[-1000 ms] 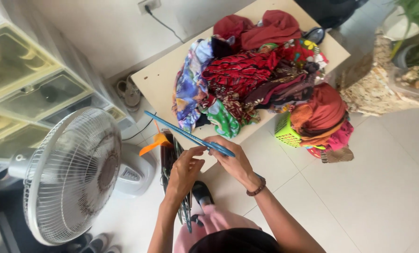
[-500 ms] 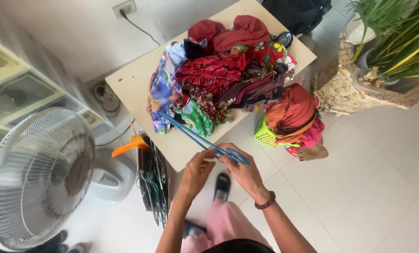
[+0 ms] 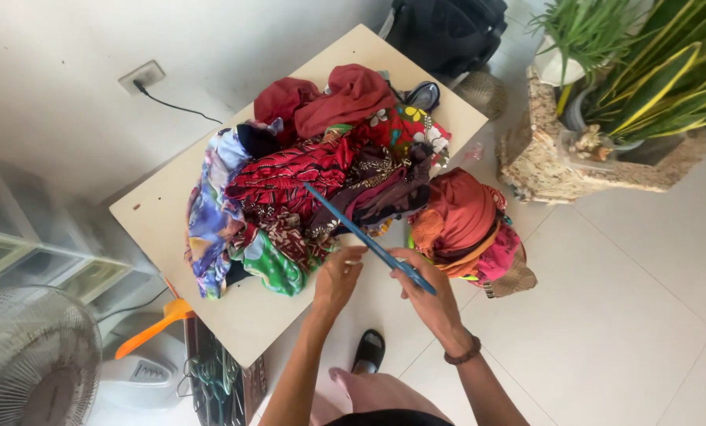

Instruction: Hang clothes on a curved drying rack using hangers.

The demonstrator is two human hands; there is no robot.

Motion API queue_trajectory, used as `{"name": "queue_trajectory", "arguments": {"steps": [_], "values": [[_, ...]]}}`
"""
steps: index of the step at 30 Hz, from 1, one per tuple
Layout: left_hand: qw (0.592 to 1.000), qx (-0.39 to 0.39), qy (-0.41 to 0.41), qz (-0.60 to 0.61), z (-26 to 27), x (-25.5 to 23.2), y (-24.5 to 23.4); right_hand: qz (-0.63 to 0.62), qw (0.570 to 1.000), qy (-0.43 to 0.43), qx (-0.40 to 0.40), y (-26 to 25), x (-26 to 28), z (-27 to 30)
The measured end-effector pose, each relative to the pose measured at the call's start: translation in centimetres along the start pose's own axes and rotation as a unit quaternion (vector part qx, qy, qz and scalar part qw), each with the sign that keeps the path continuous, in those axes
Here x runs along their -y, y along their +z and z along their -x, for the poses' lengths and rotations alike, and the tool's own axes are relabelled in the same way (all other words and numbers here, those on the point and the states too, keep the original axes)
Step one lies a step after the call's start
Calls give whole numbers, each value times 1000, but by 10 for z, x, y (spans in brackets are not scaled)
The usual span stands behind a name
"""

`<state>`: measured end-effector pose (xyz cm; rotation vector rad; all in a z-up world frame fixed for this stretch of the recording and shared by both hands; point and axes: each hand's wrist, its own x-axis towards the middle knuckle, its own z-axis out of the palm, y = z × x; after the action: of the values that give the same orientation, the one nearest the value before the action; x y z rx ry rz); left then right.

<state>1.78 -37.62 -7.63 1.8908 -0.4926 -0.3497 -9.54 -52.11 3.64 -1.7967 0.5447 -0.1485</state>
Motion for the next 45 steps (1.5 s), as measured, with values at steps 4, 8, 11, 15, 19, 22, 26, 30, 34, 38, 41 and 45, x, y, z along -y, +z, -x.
{"name": "queue_trajectory", "arguments": {"steps": [4,8,11,15,19,22,26,30,34,38,41,45], "values": [[998,-5,-70,-5,-37,9,20,-16,1000,18,-16,-24,-16,-20],[996,-1,-73,-44,-70,59,42,-51,995,70,-59,-34,-29,-39],[990,12,-98,-98,-91,91,62,-44,991,89,-91,-42,-38,-48],[975,39,-155,-153,-124,139,94,-11,986,105,-126,-51,-46,-68],[924,84,-263,-263,-155,117,95,18,986,111,-122,-62,-47,-94],[894,165,-309,-279,-170,136,99,36,979,145,-137,-64,-42,-119],[895,173,-234,-338,-182,167,107,32,971,168,-167,-66,-47,-141],[857,163,-170,-458,-198,181,114,24,972,161,-168,-61,-47,-161],[840,200,-182,-470,-201,130,103,34,970,176,-163,-64,-41,-182],[892,136,-188,-388,-209,132,90,17,973,165,-162,-61,-30,-191],[969,-7,-125,-212,-232,117,55,-16,977,143,-157,-55,-37,-204],[990,-136,-26,-29,-262,33,-13,-29,990,83,-114,-41,-22,-231]]}}
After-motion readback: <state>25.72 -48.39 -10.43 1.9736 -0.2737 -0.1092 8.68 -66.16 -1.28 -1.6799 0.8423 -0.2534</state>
